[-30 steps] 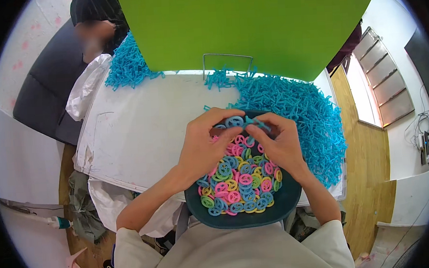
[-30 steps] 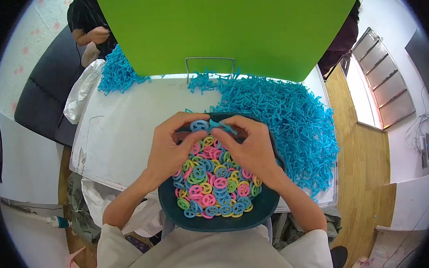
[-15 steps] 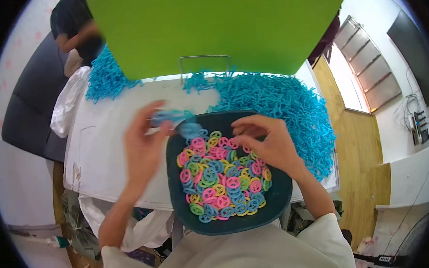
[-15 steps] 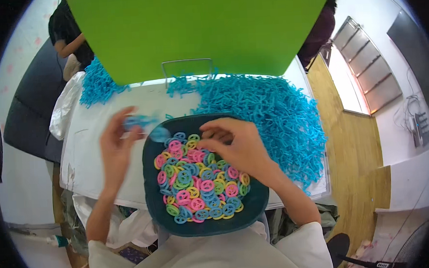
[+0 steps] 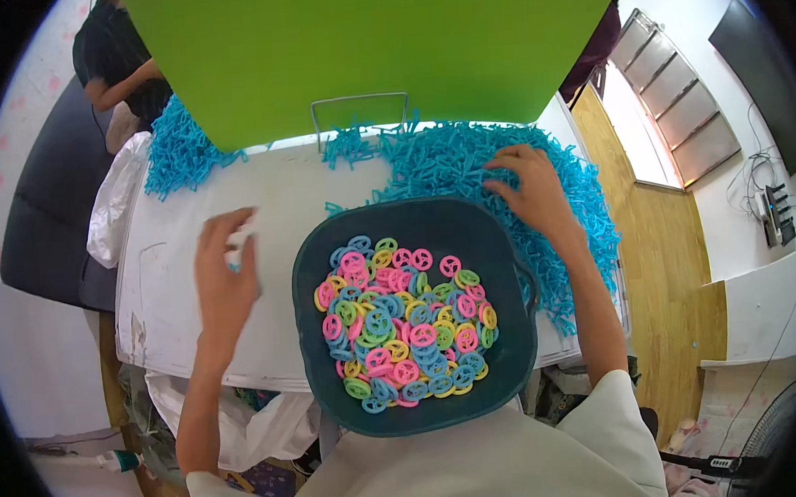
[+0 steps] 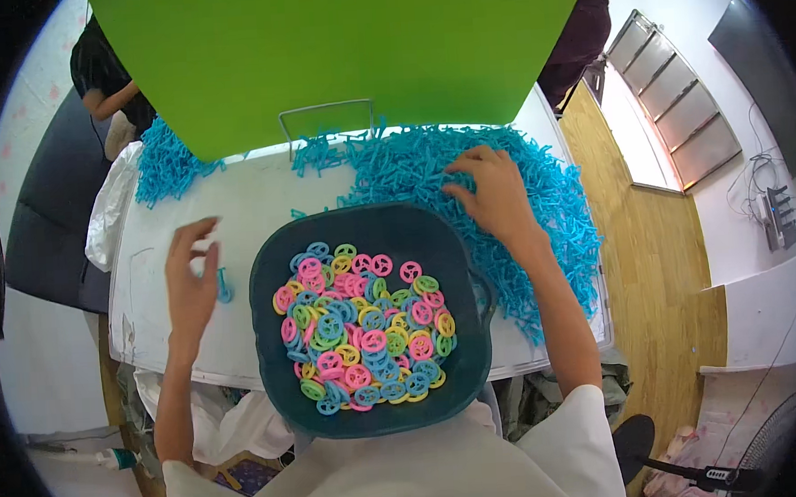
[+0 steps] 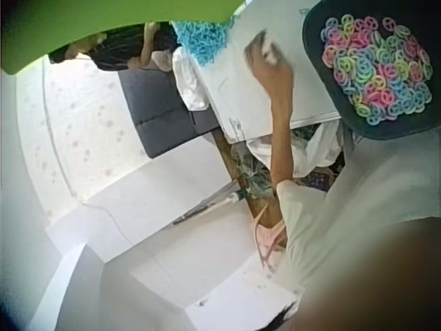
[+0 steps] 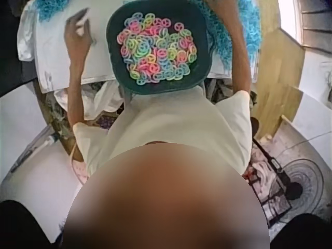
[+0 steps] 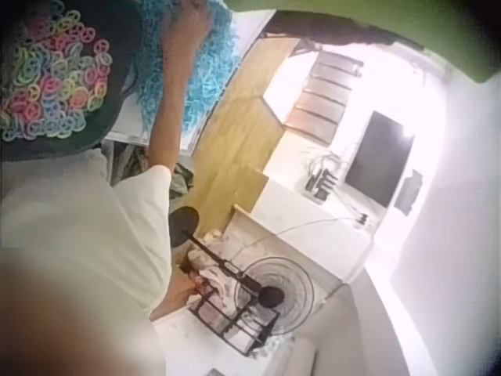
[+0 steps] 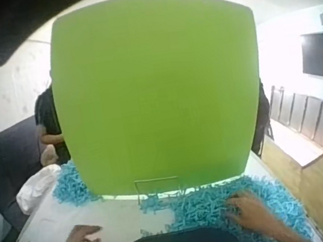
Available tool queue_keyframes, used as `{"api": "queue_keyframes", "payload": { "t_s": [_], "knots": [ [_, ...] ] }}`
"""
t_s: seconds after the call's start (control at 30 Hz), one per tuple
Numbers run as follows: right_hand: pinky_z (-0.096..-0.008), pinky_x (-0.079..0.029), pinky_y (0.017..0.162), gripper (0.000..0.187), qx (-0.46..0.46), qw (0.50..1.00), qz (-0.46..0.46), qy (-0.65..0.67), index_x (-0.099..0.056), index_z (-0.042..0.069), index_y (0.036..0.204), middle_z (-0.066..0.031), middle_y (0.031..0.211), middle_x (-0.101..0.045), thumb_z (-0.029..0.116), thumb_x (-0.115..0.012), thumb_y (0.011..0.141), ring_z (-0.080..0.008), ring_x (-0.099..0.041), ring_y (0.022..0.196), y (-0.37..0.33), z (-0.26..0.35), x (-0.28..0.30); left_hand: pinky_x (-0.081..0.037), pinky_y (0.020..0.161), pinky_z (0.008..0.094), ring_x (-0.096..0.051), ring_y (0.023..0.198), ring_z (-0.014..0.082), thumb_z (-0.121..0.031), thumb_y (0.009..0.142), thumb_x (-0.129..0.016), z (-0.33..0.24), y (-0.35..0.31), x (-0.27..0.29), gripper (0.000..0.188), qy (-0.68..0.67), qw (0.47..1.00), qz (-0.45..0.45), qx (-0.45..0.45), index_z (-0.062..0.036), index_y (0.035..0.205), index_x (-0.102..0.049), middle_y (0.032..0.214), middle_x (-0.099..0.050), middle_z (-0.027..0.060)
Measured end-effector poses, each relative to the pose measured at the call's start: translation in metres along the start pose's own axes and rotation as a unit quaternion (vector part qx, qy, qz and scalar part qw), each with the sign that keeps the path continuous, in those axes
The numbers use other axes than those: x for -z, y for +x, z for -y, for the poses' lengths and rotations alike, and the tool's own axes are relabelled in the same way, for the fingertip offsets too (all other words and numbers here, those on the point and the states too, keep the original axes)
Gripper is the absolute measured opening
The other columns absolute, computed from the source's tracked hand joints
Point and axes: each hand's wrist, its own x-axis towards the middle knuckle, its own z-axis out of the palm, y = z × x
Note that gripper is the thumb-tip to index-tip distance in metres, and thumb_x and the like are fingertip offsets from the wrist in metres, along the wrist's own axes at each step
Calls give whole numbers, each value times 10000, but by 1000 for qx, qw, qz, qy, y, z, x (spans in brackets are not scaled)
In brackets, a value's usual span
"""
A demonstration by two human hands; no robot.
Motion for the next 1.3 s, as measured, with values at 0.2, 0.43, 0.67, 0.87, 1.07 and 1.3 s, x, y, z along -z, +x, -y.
{"api": "queue_keyframes", "payload": {
  "t_s": [0.2,0.43,0.67,0.87,1.07,1.3],
  "knots": [
    [-318,-526,788,207,-158,965,-90,190,-707,41,1085,-82,961,-714,152,-671,914,-202,-670,879,4,0,-1,-518,773,378,-620,970,267,25,802,-640,-69,16,-62,316,35,939,249,-233,-39,1110,-659,1027,-628,118],
    [-278,-532,759,252,-191,845,-11,500,-650,21,1185,-71,900,-691,118,-593,959,-128,-656,839,1,34,7,-552,743,377,-618,914,271,27,668,-683,-88,5,-106,265,255,878,305,-267,-6,930,-657,988,-581,130],
    [-281,-523,767,304,-244,694,145,662,-600,-5,1245,-72,894,-668,104,-525,972,-132,-634,820,4,60,3,-555,722,358,-628,908,258,31,677,-692,-81,2,-92,265,188,902,294,-255,-2,934,-634,958,-603,115],
    [-255,-518,747,301,-237,618,176,729,-605,-47,1215,-57,860,-655,78,-567,944,-118,-624,783,12,67,3,-524,730,322,-646,822,249,-27,902,-587,-83,16,-84,205,-118,974,174,-80,-44,1097,-645,907,-614,127],
    [-209,-471,659,309,-198,776,170,574,-670,1,1123,-10,841,-659,179,-739,880,-49,-574,723,15,75,6,-521,714,249,-597,828,89,-157,1010,-542,-90,28,-71,231,-389,873,225,187,-21,1168,-642,955,-617,22],
    [-210,-464,582,253,-144,833,132,518,-704,-3,1024,-18,789,-672,209,-739,890,-53,-576,651,13,81,0,-552,735,241,-626,881,105,-189,1003,-565,-101,29,-69,287,-490,819,206,215,6,1209,-609,1028,-634,58]
  ]
}}
